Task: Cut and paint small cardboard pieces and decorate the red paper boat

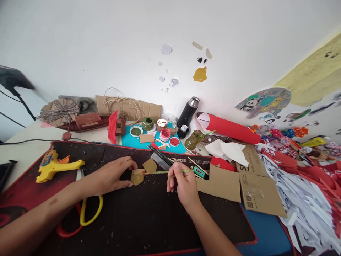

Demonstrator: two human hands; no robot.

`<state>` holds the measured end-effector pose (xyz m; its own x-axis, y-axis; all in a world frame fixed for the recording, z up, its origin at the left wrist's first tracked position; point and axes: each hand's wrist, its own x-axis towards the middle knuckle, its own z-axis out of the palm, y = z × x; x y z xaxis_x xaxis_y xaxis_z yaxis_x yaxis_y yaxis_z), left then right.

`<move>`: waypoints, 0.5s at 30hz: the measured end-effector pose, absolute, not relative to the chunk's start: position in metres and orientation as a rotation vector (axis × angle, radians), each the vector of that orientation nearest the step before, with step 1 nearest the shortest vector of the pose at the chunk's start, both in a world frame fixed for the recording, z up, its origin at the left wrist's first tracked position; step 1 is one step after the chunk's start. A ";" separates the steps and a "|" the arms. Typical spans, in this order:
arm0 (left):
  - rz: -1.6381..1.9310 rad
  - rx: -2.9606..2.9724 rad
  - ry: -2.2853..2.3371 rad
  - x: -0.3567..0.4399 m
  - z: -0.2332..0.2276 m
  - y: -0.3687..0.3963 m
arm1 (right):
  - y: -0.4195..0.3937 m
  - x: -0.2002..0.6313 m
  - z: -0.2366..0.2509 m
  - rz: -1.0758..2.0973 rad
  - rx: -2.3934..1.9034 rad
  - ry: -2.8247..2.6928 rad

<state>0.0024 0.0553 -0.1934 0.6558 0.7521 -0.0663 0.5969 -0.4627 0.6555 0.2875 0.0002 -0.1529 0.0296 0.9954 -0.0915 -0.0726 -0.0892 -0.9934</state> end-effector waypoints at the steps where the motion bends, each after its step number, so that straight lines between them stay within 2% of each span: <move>1: 0.310 2.213 1.035 0.002 -0.194 0.055 | -0.003 0.288 -0.156 1.285 -1.241 -1.087; 15: 0.317 2.226 1.020 0.000 -0.197 0.055 | -0.009 0.272 -0.177 1.234 -1.262 -1.153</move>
